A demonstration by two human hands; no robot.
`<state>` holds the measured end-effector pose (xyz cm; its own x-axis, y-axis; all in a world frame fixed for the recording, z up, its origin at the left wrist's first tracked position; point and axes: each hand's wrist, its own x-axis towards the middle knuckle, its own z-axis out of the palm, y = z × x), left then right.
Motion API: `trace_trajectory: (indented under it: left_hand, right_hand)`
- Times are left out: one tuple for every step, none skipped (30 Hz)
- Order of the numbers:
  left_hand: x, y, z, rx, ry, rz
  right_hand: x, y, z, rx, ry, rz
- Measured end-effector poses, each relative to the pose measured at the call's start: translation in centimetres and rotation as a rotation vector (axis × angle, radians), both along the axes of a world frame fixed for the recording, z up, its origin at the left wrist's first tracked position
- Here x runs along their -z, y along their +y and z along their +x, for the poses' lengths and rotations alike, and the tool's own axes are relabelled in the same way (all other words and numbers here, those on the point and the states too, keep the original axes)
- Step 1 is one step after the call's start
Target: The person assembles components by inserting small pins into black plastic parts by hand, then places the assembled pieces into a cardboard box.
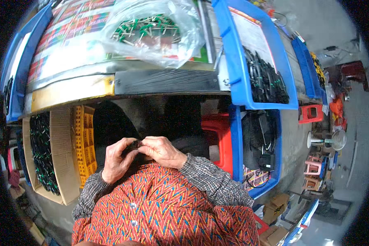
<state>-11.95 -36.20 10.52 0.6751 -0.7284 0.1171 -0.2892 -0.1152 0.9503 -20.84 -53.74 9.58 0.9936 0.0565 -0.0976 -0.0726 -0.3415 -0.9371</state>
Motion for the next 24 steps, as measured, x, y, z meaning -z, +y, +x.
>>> trace_trajectory:
  left_hand:
    - [-0.3, -0.1, 0.0, 0.013, -0.013, -0.012]
    - [-0.6, -0.2, 0.0, 0.041, 0.085, 0.000]
    - [-0.8, -0.2, 0.1, 0.070, 0.182, 0.015]
    - [-0.1, -0.3, 0.2, 0.088, 0.094, -0.028]
    - [-0.3, -0.3, 0.1, 0.095, 0.083, -0.033]
    - [-0.5, -0.3, 0.1, 0.114, 0.155, -0.004]
    - [-0.7, -0.2, 0.0, 0.133, 0.227, 0.027]
    - [-0.5, -0.3, -0.2, 0.146, 0.237, 0.018]
    - [-0.8, -0.3, -0.3, 0.154, 0.229, 0.012]
    - [-1.2, -0.4, -0.3, 0.142, 0.273, 0.032]
    - [-1.4, -0.6, -0.5, 0.133, 0.317, 0.051]
    - [-1.3, -0.5, -0.4, 0.146, 0.310, 0.049]
    - [-1.3, -0.5, -0.4, 0.149, 0.305, 0.048]
    - [-1.4, -0.7, -0.4, 0.152, 0.355, 0.032]
    - [-1.6, -0.8, -0.4, 0.157, 0.406, 0.018]
    - [-1.5, -0.8, -0.4, 0.159, 0.401, 0.015]
    - [-1.4, -0.8, -0.5, 0.154, 0.455, 0.003]
    - [-1.3, -0.8, -0.6, 0.149, 0.511, -0.008]
    - [-1.3, -0.8, -0.6, 0.151, 0.505, -0.009]
    - [-1.4, -0.9, -0.7, 0.164, 0.495, 0.010]
    - [-1.5, -1.0, -0.7, 0.185, 0.486, 0.024]
    - [-1.5, -0.9, -0.9, 0.196, 0.512, 0.018]
    - [-1.3, -0.9, -0.9, 0.197, 0.504, 0.019]
    - [-1.2, -0.9, -1.0, 0.198, 0.504, 0.020]
  right_hand:
    - [-0.1, -0.3, 0.0, -0.019, -0.035, -0.023]
    - [-0.3, -0.3, -0.1, -0.006, -0.015, 0.016]
    - [-0.5, -0.4, -0.3, 0.007, 0.005, 0.056]
    - [-0.7, -0.5, -0.5, 0.016, -0.007, 0.047]
    - [-1.1, -0.5, -0.5, 0.010, 0.014, 0.050]
    - [-1.4, -0.6, -0.6, 0.004, 0.035, 0.053]
    - [-1.7, -0.7, -0.8, 0.011, 0.026, 0.049]
    - [-2.1, -0.9, -1.0, 0.023, 0.045, 0.037]
    - [-2.4, -1.2, -1.2, 0.036, 0.065, 0.026]
    - [-2.9, -1.8, -1.3, 0.051, -0.058, -0.116]
    - [-3.6, -2.5, -1.4, 0.102, -0.132, -0.284]
    - [-5.0, -3.4, -1.4, 0.152, -0.106, -0.317]
    - [-6.9, -4.2, -1.5, 0.203, -0.080, -0.351]
    - [-8.6, -5.1, -1.7, 0.242, -0.101, -0.378]
    - [-10.4, -5.9, -2.1, 0.282, -0.123, -0.405]
    - [-12.3, -6.4, -2.4, 0.329, -0.136, -0.439]
    - [-13.5, -7.3, -2.7, 0.339, -0.229, -0.562]
    - [-15.0, -7.8, -3.0, 0.392, -0.243, -0.574]
    - [-16.0, -8.3, -3.1, 0.457, -0.331, -0.633]
    - [-16.8, -9.2, -3.4, 0.516, -0.375, -0.714]
    - [-18.1, -9.8, -3.7, 0.582, -0.367, -0.805]
    - [-18.7, -10.8, -3.7, 0.630, -0.415, -0.903]
    - [-18.8, -12.1, -3.7, 0.676, -0.467, -0.990]
    - [-19.1, -13.3, -3.6, 0.691, -0.451, -1.011]
